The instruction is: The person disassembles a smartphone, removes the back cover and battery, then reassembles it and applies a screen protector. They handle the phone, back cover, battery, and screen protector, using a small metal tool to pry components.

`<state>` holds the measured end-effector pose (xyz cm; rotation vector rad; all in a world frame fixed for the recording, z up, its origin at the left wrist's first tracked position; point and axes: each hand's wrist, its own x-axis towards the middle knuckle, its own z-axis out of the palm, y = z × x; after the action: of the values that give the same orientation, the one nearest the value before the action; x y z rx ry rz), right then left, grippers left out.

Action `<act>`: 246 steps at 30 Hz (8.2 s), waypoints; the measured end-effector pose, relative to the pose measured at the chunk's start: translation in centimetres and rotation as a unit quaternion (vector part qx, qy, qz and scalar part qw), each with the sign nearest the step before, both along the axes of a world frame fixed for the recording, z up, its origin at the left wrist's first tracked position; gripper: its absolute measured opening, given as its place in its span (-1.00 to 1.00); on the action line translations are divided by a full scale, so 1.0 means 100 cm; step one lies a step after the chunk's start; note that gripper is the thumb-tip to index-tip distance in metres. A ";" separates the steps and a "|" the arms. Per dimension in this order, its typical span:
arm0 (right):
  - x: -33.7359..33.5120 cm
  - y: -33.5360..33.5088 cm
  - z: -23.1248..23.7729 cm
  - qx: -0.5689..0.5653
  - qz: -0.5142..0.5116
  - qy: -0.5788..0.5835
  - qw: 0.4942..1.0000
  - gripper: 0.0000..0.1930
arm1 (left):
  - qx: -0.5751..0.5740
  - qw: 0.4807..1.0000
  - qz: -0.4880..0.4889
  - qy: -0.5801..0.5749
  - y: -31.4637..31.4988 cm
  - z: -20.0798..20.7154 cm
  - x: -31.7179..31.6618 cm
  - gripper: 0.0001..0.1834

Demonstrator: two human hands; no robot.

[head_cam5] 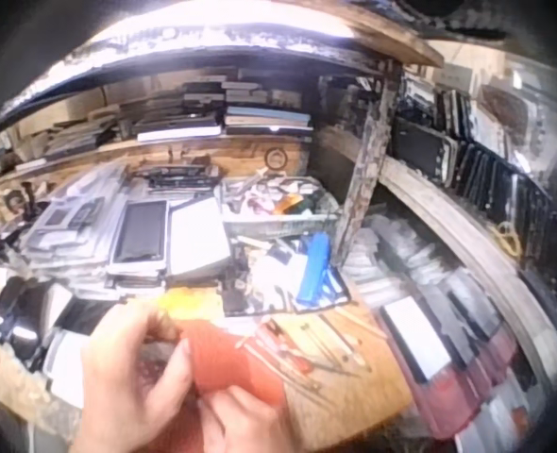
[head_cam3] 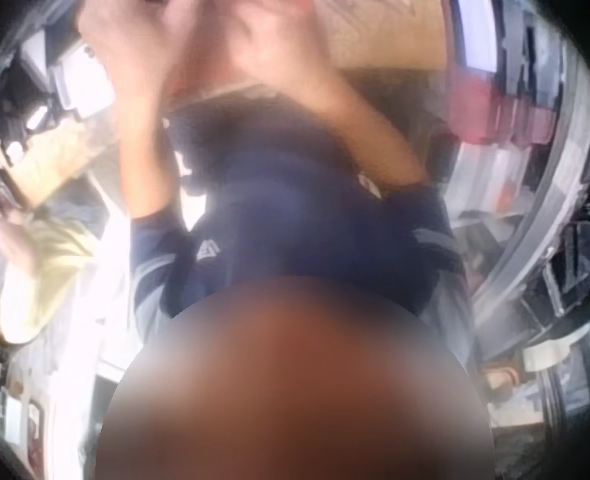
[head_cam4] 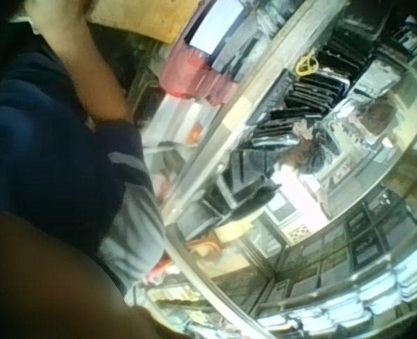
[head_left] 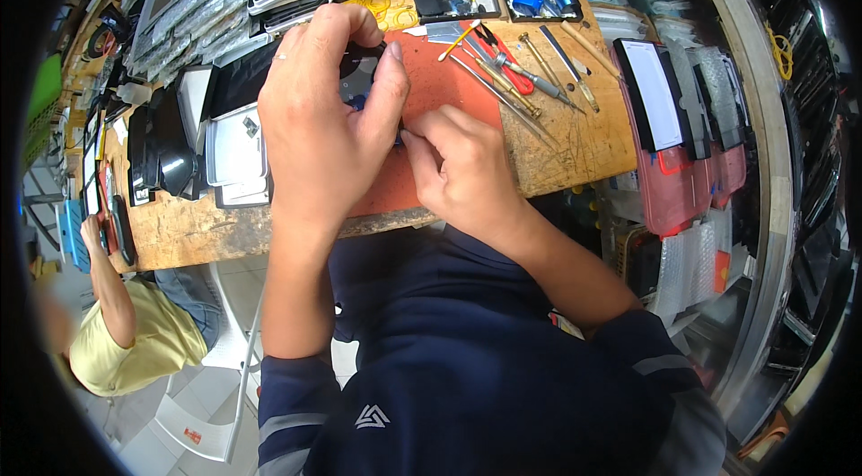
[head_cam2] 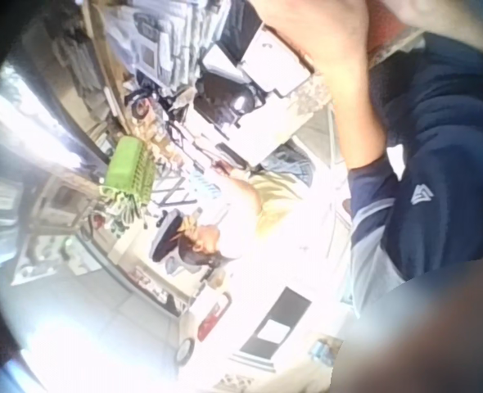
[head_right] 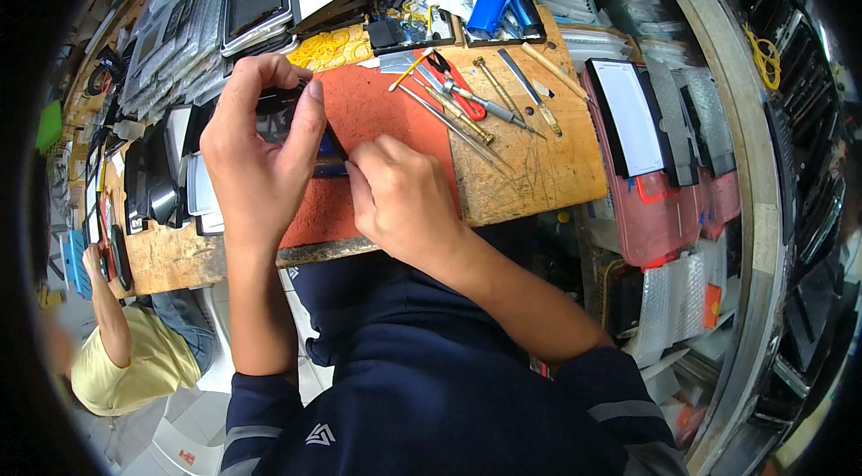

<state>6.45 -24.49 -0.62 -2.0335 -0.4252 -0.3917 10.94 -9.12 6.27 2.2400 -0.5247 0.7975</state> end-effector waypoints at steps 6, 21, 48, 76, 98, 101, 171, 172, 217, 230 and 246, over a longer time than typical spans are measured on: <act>-0.005 0.000 0.000 -0.103 -0.001 0.022 0.994 -0.92 | -0.055 0.997 -0.005 0.046 0.012 0.003 0.002 -0.83; -0.009 -0.012 0.028 -0.020 0.002 -0.001 1.000 -0.95 | -0.499 0.834 0.071 0.224 0.068 -0.036 -0.031 -0.87; -0.012 -0.021 0.036 -0.287 0.102 0.172 0.937 -0.84 | -0.420 0.872 0.149 0.203 0.046 -0.075 -0.080 -0.86; 0.050 -0.025 0.084 0.123 0.181 0.057 0.974 -0.85 | -0.095 0.991 -0.082 -0.051 0.015 -0.028 -0.007 -0.55; 0.059 -0.023 0.101 0.055 0.295 0.158 0.941 -0.92 | -0.048 0.984 -0.077 -0.155 0.023 -0.024 -0.025 -0.64; 0.054 -0.021 0.104 0.067 0.284 0.148 0.945 -0.91 | -0.064 0.986 -0.090 -0.125 0.025 -0.014 -0.024 -0.65; 0.047 -0.042 0.113 0.083 0.291 0.385 0.872 -0.59 | 0.063 0.989 -0.128 0.034 0.028 -0.018 -0.054 -0.10; 0.048 -0.044 0.112 0.070 0.286 0.390 0.873 -0.58 | 0.068 0.989 -0.125 0.028 0.027 -0.018 -0.054 -0.11; 0.001 -0.010 0.097 0.039 0.269 0.008 0.962 -0.72 | -0.263 0.963 0.029 0.048 0.037 -0.048 -0.076 0.19; 0.010 0.015 0.081 0.046 0.211 -0.092 0.972 -0.73 | -0.320 0.943 0.023 0.086 0.058 -0.054 -0.067 0.19; 0.025 0.013 0.025 -0.029 0.203 -0.082 0.975 -0.75 | -0.266 0.962 0.049 0.036 0.055 -0.049 -0.067 -0.10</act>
<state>8.99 -23.19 1.88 -1.9144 -0.9441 -0.2969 4.29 -3.66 1.34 1.7943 -0.1378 0.7916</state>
